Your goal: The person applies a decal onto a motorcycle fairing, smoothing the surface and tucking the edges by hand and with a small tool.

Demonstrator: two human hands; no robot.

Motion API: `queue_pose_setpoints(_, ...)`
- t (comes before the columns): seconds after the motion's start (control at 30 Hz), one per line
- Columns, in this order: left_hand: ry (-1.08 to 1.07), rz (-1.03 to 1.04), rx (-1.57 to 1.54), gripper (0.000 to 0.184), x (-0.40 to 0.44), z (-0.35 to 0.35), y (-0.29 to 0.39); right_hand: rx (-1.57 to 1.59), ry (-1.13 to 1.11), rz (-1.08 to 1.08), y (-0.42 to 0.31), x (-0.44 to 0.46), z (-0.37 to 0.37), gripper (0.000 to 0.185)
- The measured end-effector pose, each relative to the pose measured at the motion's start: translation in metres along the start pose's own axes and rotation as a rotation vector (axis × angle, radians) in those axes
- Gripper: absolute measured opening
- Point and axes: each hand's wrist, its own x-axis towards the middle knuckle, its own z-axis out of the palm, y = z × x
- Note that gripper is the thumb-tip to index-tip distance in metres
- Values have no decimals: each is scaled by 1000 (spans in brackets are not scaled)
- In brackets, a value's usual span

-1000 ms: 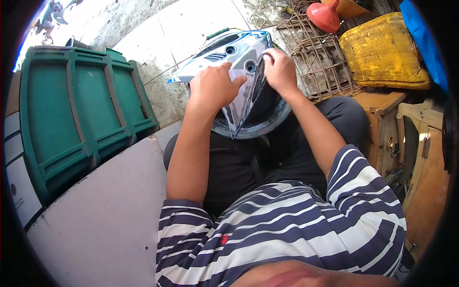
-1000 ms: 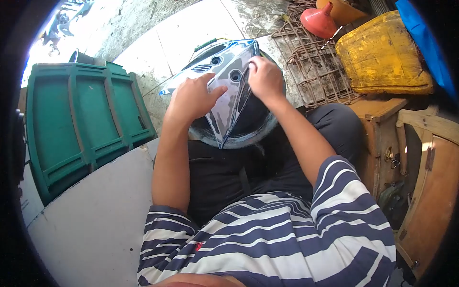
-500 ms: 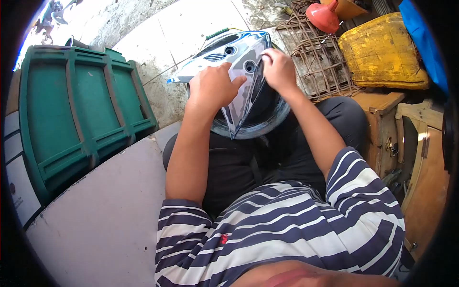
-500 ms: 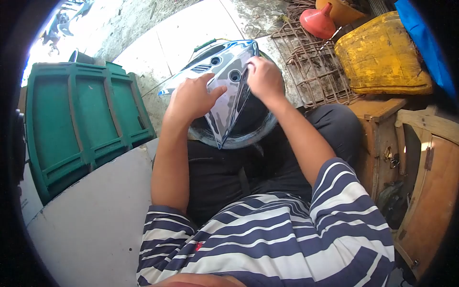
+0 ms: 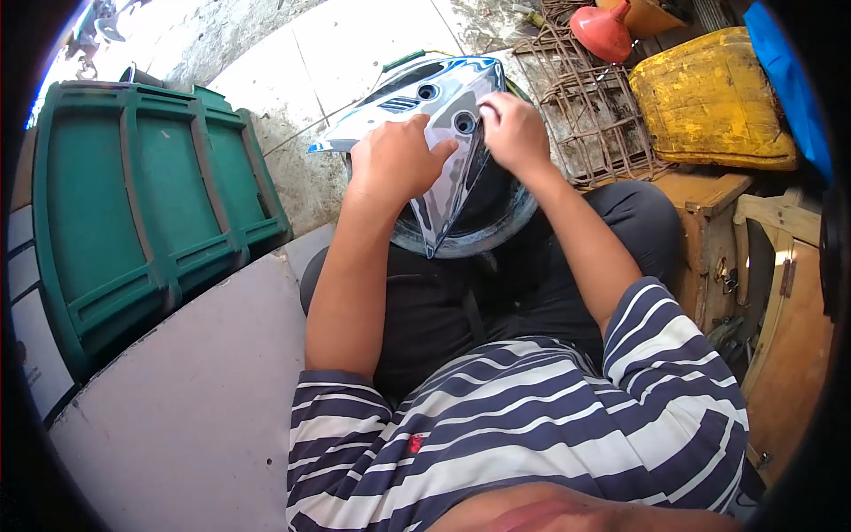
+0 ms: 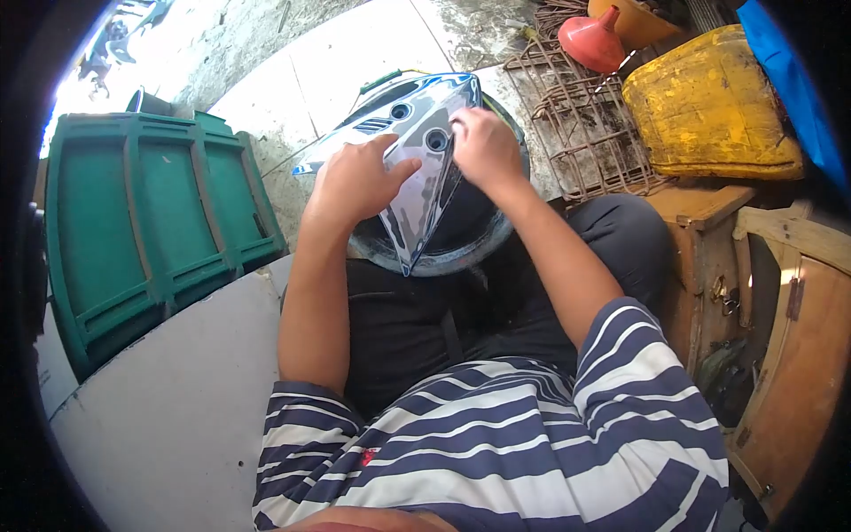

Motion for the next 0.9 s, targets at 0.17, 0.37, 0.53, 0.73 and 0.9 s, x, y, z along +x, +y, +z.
queue_pose_setpoints(0.17, 22, 2, 5, 61, -3, -1, 0, 24, 7, -46, 0, -4, 8, 14)
queue_pose_setpoints(0.37, 14, -5, -11, 62, -4, -2, 0, -11, 15, 74, 14, 5, 1, 14)
queue_pose_setpoints(0.53, 33, 14, -2, 61, 0, 2, -1, -12, -12, -17, -4, -2, 1, 14)
queue_pose_setpoints(0.73, 20, 6, -12, 61, 0, 0, -1, 13, 10, -107, -10, -5, 5, 13)
queue_pose_setpoints(0.9, 29, 4, 4, 62, -4, 2, -2, 17, -4, 102, 15, 9, -2, 14)
